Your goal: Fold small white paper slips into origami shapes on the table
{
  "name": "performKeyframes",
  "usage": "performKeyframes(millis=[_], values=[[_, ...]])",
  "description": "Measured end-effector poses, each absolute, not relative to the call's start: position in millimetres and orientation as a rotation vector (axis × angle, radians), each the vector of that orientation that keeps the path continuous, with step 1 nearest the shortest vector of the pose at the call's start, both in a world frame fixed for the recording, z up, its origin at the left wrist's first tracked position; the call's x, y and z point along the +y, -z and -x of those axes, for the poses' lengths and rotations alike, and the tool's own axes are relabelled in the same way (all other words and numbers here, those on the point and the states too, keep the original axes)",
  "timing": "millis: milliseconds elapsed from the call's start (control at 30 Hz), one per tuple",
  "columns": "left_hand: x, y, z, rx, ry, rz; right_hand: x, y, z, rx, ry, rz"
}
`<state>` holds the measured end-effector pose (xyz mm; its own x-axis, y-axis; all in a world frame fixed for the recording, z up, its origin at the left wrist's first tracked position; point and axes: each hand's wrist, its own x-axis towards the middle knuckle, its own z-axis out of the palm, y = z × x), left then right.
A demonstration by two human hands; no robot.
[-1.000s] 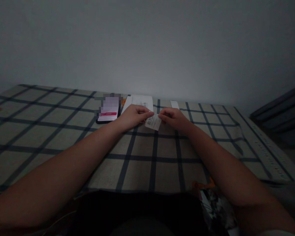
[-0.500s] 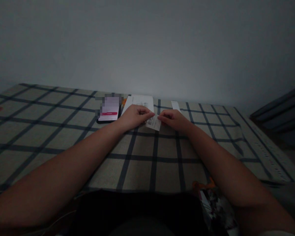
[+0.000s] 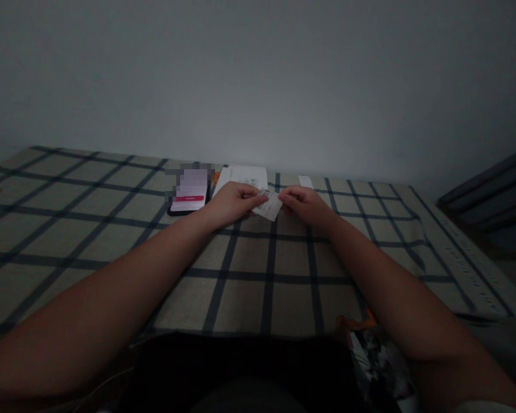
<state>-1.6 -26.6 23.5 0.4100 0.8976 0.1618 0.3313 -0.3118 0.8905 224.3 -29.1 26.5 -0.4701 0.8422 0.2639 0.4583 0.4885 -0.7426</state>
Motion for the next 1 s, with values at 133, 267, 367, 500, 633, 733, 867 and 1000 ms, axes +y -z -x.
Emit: performKeyframes(millis=[133,267,367,500,633,733,867,1000], values=[[-23.8,-19.6,1.9,1.060,-0.931,-1.789,-31.0,-28.3,-225.0,-2.146,-0.835,1.093],[-23.4,-19.6,1.8,1.083,-0.922,-1.816,-30.4,-28.4,-225.2,-2.224,-0.738,1.104],[-25.7,-22.2,0.1,1.054,-0.906,-1.758,-29.1,-28.3,-225.7,-2.217,-0.684,1.104],[-28.6,-25.7,-1.9,1.001,-0.874,-1.639,-27.9,-29.2,-226.8,-2.165,-0.666,1.109],[-28.3,-26.1,-1.5,1.032,-0.866,-1.630,-27.3,-29.1,-226.6,-2.100,-0.717,1.122],[-27.2,-25.1,-1.1,1.023,-0.885,-1.624,-25.9,-26.7,-227.8,-2.098,-0.745,1.105],[-27.3,-26.1,-1.3,1.009,-0.846,-1.640,-24.0,-21.9,-230.6,-2.081,-0.855,1.052],[-31.5,-32.0,-1.3,0.987,-0.741,-1.695,-25.5,-20.3,-228.5,-2.066,-0.926,0.995]])
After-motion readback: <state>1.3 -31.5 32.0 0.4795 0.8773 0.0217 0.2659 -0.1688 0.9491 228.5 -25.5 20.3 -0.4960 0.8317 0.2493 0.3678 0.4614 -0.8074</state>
